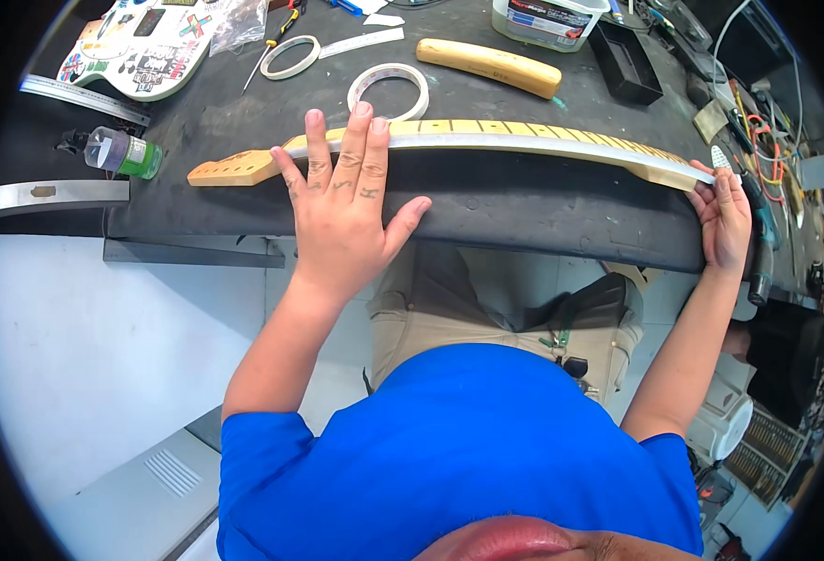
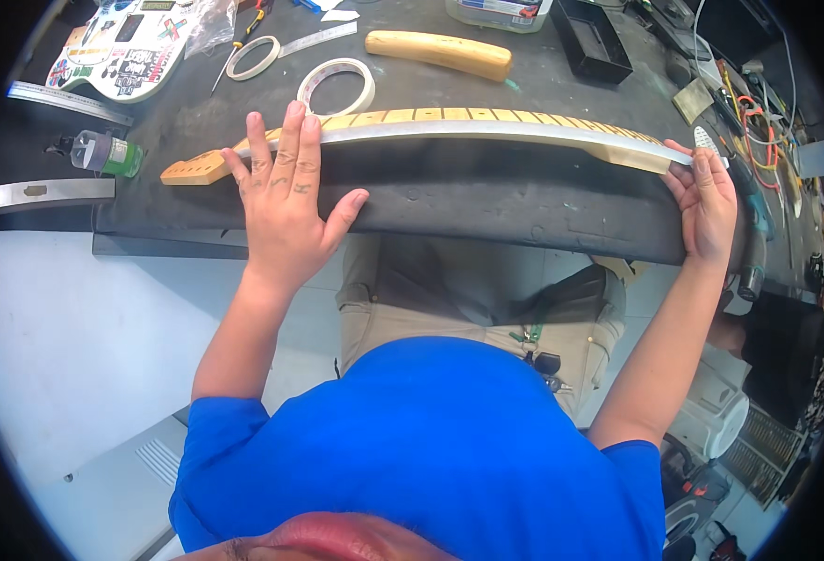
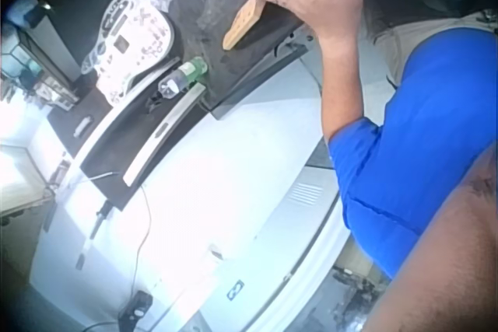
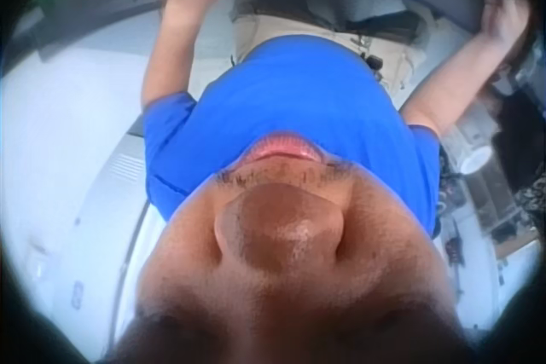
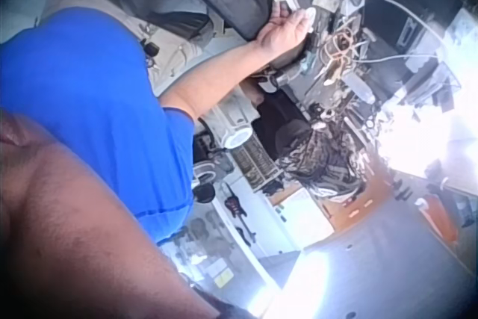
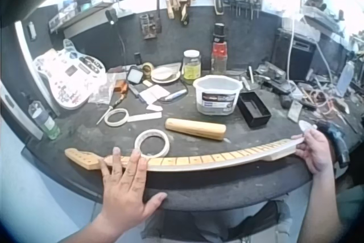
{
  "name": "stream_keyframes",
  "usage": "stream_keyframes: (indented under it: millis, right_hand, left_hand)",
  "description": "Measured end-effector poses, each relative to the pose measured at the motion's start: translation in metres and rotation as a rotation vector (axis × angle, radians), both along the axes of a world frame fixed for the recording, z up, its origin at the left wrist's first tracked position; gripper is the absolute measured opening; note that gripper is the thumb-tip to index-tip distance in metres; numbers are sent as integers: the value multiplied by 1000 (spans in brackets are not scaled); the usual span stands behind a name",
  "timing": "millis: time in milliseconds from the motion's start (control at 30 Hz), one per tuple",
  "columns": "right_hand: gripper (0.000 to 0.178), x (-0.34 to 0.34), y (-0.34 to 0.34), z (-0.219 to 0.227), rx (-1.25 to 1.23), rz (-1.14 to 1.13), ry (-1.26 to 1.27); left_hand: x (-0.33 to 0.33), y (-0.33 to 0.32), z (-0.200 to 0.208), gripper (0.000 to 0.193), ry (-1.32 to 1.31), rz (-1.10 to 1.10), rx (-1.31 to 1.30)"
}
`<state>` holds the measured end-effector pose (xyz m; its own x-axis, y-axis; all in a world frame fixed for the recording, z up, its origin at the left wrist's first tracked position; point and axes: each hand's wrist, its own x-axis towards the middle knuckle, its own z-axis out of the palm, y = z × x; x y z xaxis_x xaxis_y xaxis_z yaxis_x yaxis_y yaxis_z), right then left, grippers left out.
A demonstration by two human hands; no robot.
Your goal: The person applies white tape to the side of a wooden instrument neck while it is positioned on a workbench.
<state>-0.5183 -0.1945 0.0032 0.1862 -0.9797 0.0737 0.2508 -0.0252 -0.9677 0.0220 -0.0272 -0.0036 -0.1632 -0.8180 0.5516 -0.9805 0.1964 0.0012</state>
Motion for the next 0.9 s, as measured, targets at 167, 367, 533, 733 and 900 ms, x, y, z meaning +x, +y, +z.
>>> stream_keyframes:
  millis: [167, 367, 533, 733, 900]
  right_hand:
    - [23, 10, 0, 1, -8, 17, -4]
    - [23, 4, -1, 0, -1, 47, -10]
    - [23, 4, -1, -2, -16, 48, 21]
    - [22, 7, -1, 0, -14, 40, 14]
    - [22, 5, 1, 1, -12, 42, -20]
  left_hand:
    - [-4, -4, 4, 97, 48, -20, -6]
    - [-10, -11, 13, 96, -14, -86, 31]
    - [-20, -19, 11, 96, -91, -183, 39]
    - [-20, -26, 17, 101, -84, -188, 45]
    - [-17, -39, 23, 103, -91, -213, 17]
